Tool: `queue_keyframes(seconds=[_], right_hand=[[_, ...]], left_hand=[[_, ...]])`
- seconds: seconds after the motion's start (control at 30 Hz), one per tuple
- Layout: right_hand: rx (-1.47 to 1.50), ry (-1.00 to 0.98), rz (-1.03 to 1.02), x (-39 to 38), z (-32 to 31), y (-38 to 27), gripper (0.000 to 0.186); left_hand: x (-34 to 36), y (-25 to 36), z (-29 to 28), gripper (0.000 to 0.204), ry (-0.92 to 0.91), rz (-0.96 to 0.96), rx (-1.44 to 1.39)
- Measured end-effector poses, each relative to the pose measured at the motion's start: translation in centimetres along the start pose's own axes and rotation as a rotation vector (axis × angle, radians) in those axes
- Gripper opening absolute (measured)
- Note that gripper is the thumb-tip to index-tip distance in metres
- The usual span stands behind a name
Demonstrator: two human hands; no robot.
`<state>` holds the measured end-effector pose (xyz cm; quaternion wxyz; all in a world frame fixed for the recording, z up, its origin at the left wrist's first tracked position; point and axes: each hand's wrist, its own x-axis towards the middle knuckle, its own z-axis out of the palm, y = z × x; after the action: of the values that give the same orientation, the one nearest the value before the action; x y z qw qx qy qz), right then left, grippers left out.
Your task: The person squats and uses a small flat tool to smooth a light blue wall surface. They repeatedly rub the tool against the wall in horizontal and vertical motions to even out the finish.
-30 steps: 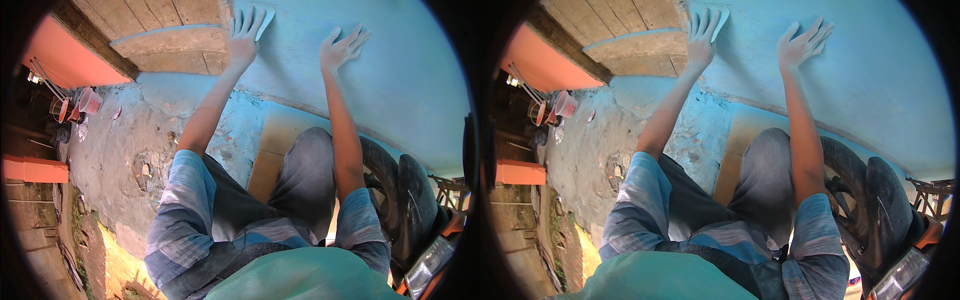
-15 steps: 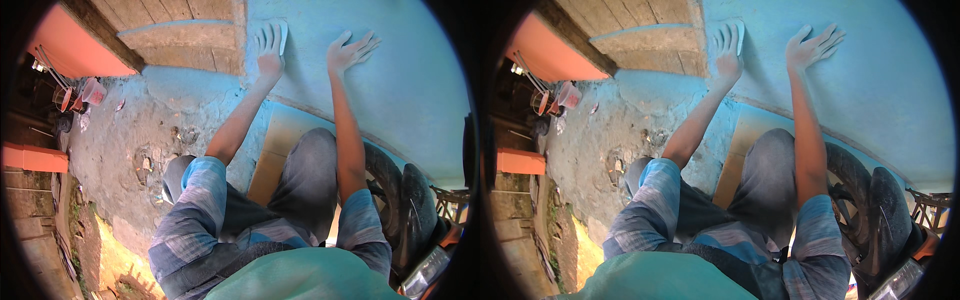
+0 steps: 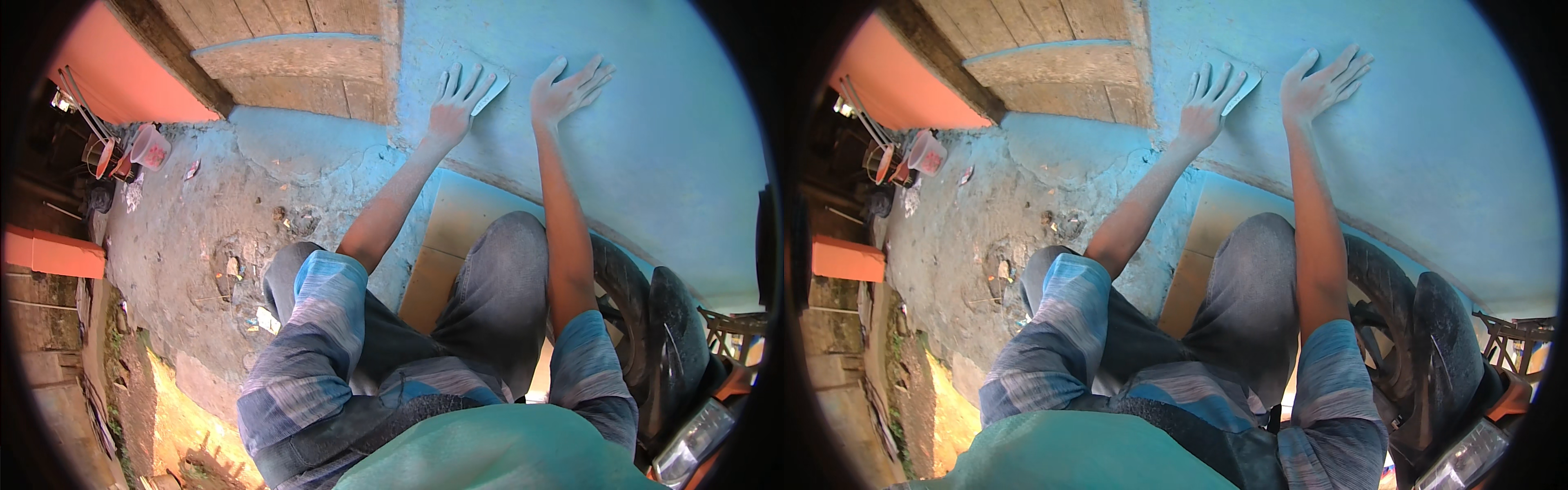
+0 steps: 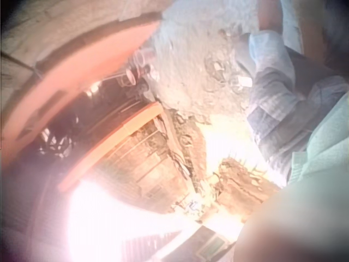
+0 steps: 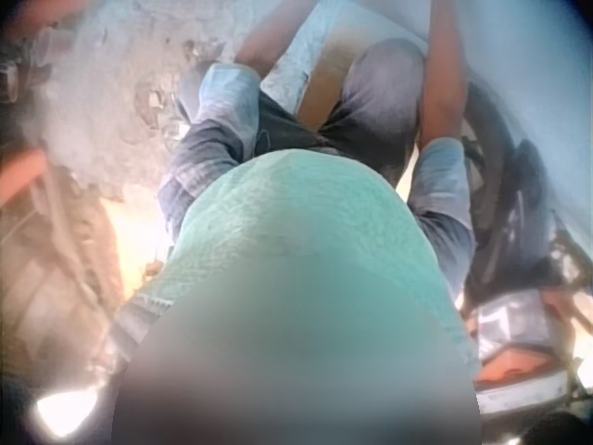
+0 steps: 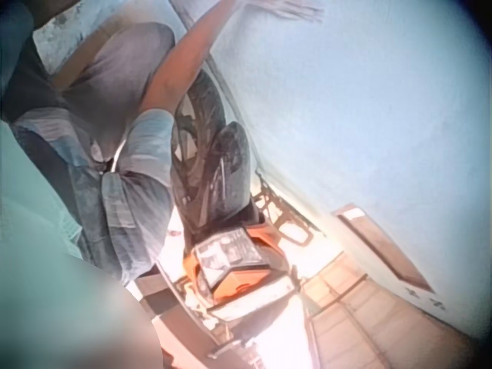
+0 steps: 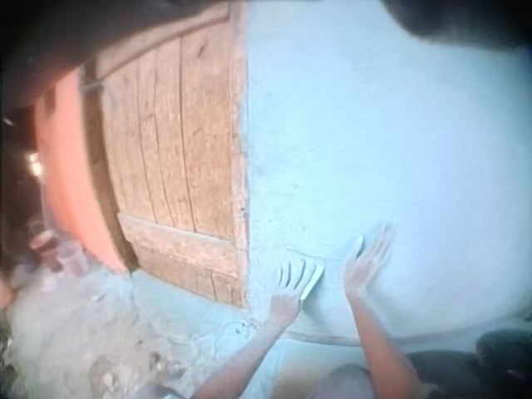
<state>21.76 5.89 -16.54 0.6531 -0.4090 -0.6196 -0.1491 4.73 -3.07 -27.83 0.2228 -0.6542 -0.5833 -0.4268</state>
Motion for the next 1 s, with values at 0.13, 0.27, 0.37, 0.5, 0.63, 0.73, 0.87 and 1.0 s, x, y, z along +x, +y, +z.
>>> queue_keyframes(seconds=[0.13,0.27,0.37,0.5,0.63,0.73,0.87,1.0], right_hand=[[0.004,-0.022,-0.007,-0.1,-0.4,0.3,0.074],[0.046,-0.040,-0.020,-0.3,-0.6,0.0,0.075],[0.028,-0.010,-0.022,-0.2,-0.3,-0.1,0.075],[0.001,-0.019,-0.024,0.0,-0.5,0.6,0.075],[0.049,-0.046,-0.044,-0.3,-0.7,0.3,0.075],[0.033,-0.029,-0.046,-0.4,-0.5,0.3,0.074],[-0.036,-0.014,-0.005,-0.2,-0.1,0.5,0.075],[0.006,-0.019,-0.070,-0.4,-0.4,1.0,0.075]], left_hand=[[1.0,-2.4,-1.1,0.081,0.194,-0.211,-0.018],[1.1,-1.9,-1.2,0.080,0.294,-0.293,-0.038],[-0.5,0.5,0.0,0.077,-0.080,0.056,-0.111],[-0.2,-0.7,0.2,0.078,0.103,-0.124,-0.007],[1.1,-3.4,-1.0,0.077,0.309,-0.354,-0.091],[-0.2,-1.3,-0.2,0.080,0.083,-0.102,-0.048],[-1.2,1.0,1.4,0.072,-0.053,-0.026,0.072],[1.1,-1.9,-0.3,0.076,0.309,-0.376,-0.117]])
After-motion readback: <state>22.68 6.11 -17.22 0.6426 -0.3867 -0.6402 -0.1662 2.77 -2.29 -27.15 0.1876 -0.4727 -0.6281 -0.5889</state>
